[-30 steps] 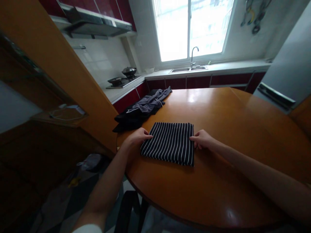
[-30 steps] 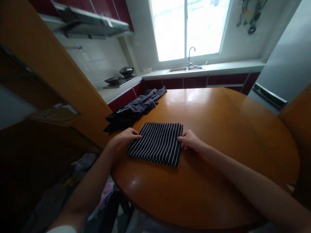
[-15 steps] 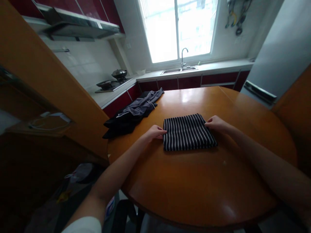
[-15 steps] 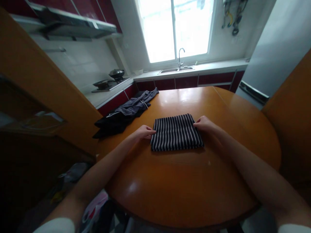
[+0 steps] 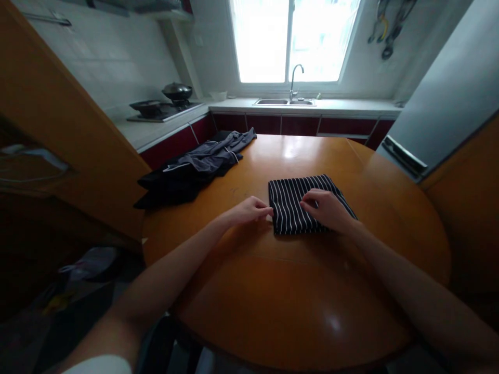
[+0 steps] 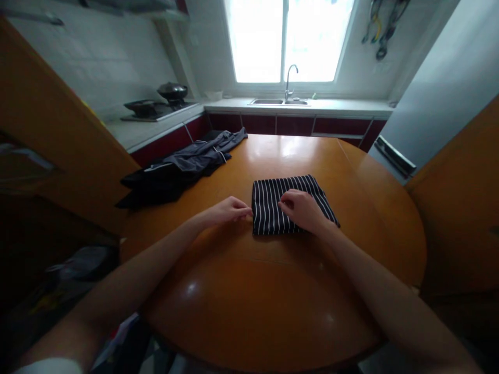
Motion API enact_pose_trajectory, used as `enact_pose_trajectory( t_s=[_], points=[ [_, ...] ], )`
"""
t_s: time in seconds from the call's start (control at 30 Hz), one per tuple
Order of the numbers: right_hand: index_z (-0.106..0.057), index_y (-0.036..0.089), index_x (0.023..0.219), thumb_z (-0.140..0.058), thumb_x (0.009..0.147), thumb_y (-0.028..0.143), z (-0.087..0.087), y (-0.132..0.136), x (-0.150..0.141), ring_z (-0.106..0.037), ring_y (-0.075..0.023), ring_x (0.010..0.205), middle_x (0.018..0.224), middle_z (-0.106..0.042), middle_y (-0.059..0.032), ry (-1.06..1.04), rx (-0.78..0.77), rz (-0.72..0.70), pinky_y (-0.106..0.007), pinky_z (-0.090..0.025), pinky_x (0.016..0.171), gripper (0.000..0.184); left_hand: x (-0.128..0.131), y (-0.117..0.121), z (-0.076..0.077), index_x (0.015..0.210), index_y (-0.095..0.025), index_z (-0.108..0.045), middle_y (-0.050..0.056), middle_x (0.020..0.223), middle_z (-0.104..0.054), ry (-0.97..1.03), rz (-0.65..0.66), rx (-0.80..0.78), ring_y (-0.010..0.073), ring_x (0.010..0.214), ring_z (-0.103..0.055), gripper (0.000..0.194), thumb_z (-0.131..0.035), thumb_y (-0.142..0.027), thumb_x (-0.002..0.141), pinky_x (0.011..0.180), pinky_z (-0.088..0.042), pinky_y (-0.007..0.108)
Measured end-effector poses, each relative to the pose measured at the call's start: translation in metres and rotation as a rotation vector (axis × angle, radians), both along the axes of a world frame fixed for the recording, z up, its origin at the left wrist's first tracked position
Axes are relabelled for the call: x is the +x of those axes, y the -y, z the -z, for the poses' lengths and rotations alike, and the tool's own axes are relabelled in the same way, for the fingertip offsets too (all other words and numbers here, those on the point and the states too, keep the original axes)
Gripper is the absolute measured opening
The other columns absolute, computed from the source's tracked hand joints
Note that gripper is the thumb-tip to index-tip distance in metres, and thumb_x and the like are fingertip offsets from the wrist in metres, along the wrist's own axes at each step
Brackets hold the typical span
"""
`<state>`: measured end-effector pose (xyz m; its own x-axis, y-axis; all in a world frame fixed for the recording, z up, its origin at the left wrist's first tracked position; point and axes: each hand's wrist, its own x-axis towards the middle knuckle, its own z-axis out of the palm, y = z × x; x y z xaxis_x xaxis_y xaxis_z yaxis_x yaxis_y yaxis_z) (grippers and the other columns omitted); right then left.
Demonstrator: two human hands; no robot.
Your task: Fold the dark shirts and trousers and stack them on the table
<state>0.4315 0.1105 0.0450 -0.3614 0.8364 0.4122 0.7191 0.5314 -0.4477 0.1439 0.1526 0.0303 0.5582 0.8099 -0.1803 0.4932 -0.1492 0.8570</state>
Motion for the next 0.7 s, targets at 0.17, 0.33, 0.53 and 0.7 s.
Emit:
enact_pose_trajectory(
  t_s=[0.17,0.33,0.53,0.7],
  points=[
    [-0.065,0.021,0.075,-0.056,0.094,0.028,0.014,0.035,-0.054,-0.057,-0.0148,0.069,0.076,-0.067,-0.0032,0.105,-0.114,-0.089,-0.026,-0.036,0.065,0.022,-0.004,0.021,-0.002,0.102,-0.016,-0.081,0.004,0.083,-0.073,0.063,0.122,0.013,0.0148,0.071,-0.061,0.035,-0.075,-0.042,0.079,0.065,-0.044,0.024],
    [-0.058,0.021,0.061,-0.050,0.097,0.038,0.019,0.038,-0.067,-0.052,-0.0144,0.057,0.062,-0.064,-0.0036,0.085,-0.250,0.123,-0.027,-0.031,0.058,0.041,-0.002,0.026,0.001,0.105,-0.019,-0.080,0.001,0.077,-0.065,0.076,0.250,0.142,0.0134,0.069,-0.057,0.028,-0.072,-0.031,0.082,0.064,-0.044,0.023],
    [-0.064,0.021,0.063,-0.061,0.088,0.043,0.023,0.033,-0.070,-0.058,-0.0158,0.063,0.068,-0.068,-0.0038,0.057,-0.306,0.151,-0.026,-0.035,0.059,0.033,0.007,0.030,0.012,0.101,-0.020,-0.079,-0.001,0.082,-0.055,0.084,0.294,0.400,0.0101,0.067,-0.052,0.023,-0.075,-0.015,0.078,0.063,-0.042,0.022],
    [-0.056,0.020,0.058,-0.054,0.082,0.029,0.033,0.025,-0.063,-0.052,-0.0130,0.059,0.058,-0.058,0.0004,-0.046,-0.371,0.085,-0.024,-0.033,0.055,0.026,0.014,0.032,0.023,0.092,-0.017,-0.078,0.001,0.085,-0.057,0.071,0.200,0.477,0.0110,0.070,-0.054,0.014,-0.078,-0.017,0.078,0.064,-0.042,0.023]
  ],
)
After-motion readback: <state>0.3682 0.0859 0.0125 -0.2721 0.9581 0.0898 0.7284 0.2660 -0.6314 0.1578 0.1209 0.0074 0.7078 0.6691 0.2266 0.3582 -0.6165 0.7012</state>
